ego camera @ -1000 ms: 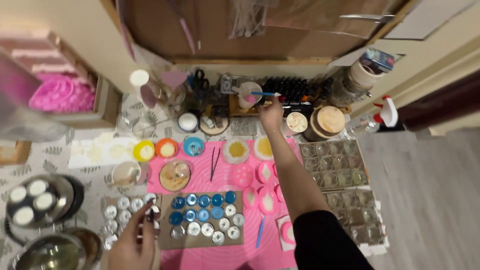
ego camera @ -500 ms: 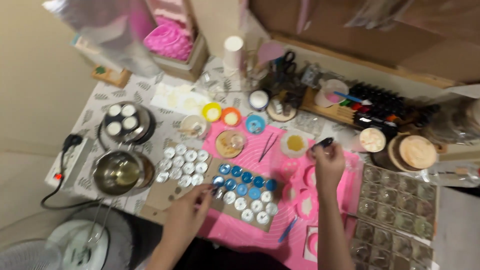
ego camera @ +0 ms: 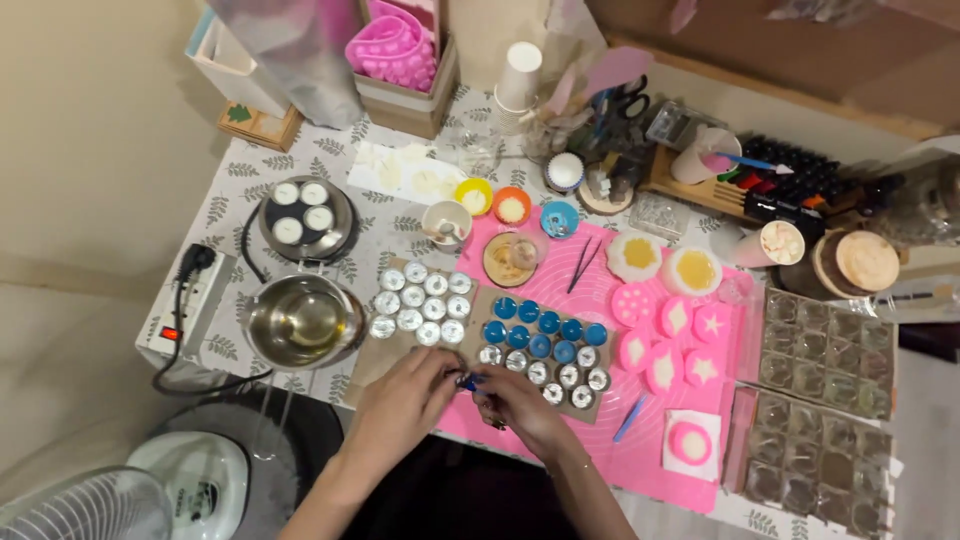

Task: Prepare candle wicks and pour wax into molds on a workspace.

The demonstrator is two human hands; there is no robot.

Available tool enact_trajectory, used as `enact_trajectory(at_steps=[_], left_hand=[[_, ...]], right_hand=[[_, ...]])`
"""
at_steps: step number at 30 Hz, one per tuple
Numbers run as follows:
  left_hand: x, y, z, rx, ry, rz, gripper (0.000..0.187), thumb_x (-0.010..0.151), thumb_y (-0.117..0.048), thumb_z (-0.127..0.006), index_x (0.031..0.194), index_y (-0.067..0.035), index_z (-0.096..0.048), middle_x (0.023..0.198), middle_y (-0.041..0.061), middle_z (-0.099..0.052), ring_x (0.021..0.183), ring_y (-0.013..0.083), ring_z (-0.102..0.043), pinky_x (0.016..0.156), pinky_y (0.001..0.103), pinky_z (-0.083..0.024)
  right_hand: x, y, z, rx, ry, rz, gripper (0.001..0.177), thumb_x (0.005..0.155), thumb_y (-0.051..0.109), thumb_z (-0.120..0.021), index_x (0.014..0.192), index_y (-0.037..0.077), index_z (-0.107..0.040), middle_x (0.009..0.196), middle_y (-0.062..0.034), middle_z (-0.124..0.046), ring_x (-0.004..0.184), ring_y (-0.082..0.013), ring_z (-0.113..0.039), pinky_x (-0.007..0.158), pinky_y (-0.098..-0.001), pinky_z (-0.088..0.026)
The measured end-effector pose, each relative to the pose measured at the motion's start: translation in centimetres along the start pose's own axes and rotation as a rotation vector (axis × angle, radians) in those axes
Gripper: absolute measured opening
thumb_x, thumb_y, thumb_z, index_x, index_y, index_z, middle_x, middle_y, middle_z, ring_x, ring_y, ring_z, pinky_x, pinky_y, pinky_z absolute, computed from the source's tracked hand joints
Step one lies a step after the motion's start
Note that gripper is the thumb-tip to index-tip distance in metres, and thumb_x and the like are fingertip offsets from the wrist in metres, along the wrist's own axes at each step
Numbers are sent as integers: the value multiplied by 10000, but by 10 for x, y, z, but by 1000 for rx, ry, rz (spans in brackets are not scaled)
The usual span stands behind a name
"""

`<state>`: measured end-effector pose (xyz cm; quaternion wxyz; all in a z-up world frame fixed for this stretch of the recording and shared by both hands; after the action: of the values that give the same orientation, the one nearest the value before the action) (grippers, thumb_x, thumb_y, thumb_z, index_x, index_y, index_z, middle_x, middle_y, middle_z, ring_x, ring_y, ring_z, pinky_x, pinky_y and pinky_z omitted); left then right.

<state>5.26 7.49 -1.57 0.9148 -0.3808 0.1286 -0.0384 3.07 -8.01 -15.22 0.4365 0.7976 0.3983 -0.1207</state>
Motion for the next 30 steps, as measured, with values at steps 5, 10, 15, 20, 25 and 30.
enact_trajectory(at_steps=[5,10,15,20,25,30], left_hand=[[-30,31,40,19,-56,-148,244,917,-191,-642,1152,-126,-644,1050,95,-695,1003,322,-666,761,429,-542],[-47,69,55,-10,-54,-189,188,935,-164,-630,1100,-73,-626,1040,121,-680,993,336,-660,798,431,-536],[-54,107,65,104,-88,-223,140,922,-108,-592,1044,-44,-616,1011,147,-666,962,353,-663,785,444,-542],[-53,110,78,274,240,97,192,1057,-267,-525,1082,-185,-697,987,110,-730,934,332,-710,820,441,-556],[-48,51,111,-95,-77,-139,329,873,-168,-669,1189,-89,-625,1054,134,-695,916,353,-694,719,454,-552],[-37,35,91,-278,-135,-330,280,897,-91,-663,1176,-72,-637,1096,132,-692,986,334,-701,797,421,-566]], right_hand=[[28,-25,-41,52,-5,-50,255,990,172,-532,1172,22,-627,714,-8,-498,608,-113,-445,555,-271,-371],[39,-51,-87,164,-46,-126,215,1004,173,-557,1172,46,-600,783,5,-537,656,-104,-477,589,-269,-412],[44,-52,-136,71,-55,-85,264,987,181,-563,1224,75,-611,906,6,-606,729,-89,-508,688,-269,-482],[51,-46,-152,186,149,58,287,1014,162,-555,1260,21,-603,996,-18,-608,871,-95,-585,792,-258,-485],[44,-21,-134,235,92,161,249,1024,176,-548,1218,25,-588,1054,-53,-662,877,-120,-607,774,-268,-488],[25,5,-125,171,123,256,236,1045,164,-569,1227,15,-584,1019,-61,-665,890,-132,-610,783,-273,-483]])
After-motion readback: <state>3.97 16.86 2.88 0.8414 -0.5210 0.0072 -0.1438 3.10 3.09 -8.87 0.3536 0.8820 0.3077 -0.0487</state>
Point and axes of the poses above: each hand's wrist, its own x-axis towards the middle knuckle, its own z-axis out of the back of the hand, y = z × x, the point moved 8 cm from there along x, towards the middle knuckle
